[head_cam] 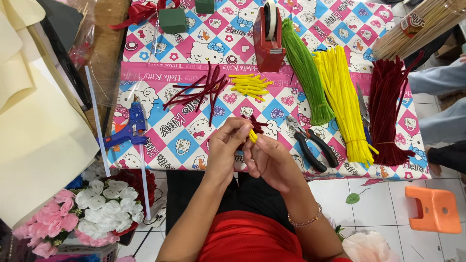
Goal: The person uses pliers to cut pipe cleaners into smaller segments and then twists the ends of several yellow pipe cleaners together by hand.
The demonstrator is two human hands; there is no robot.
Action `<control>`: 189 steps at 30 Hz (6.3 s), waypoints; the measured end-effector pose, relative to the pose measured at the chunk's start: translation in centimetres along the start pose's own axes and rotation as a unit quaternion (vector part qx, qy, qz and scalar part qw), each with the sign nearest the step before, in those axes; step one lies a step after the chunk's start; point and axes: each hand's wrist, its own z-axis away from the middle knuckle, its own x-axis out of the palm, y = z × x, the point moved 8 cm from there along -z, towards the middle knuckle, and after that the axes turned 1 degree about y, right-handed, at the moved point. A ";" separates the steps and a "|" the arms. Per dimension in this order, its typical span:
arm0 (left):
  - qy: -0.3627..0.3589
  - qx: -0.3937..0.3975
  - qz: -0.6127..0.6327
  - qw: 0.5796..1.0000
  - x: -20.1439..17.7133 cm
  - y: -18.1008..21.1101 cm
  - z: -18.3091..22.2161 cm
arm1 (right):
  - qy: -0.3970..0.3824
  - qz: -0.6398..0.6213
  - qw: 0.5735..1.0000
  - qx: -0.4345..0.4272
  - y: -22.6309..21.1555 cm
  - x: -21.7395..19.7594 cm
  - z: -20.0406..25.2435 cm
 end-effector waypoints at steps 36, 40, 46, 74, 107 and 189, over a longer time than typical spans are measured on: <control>-0.175 0.138 -0.339 0.914 0.5 6.9 0.5 | -0.050 0.248 0.963 0.090 -6.3 -1.9 -2.6; -0.144 0.195 -0.448 0.861 -0.3 5.9 0.1 | -0.079 0.283 0.949 0.110 -5.8 -1.3 -3.9; -0.115 0.221 -0.555 0.793 -1.6 4.4 -0.1 | -0.063 0.336 0.933 0.114 -5.0 -1.1 -4.8; 0.050 0.217 -0.475 0.852 -0.8 2.4 2.3 | 0.087 0.367 0.908 -0.184 -6.3 -2.7 -0.7; 0.152 0.315 -0.390 0.852 -5.8 4.6 1.0 | 0.206 0.183 0.925 -0.261 -6.1 -7.9 -0.8; -0.284 -0.027 0.107 0.952 1.2 -2.2 -0.6 | 0.042 0.154 0.969 -0.191 -6.1 0.8 0.3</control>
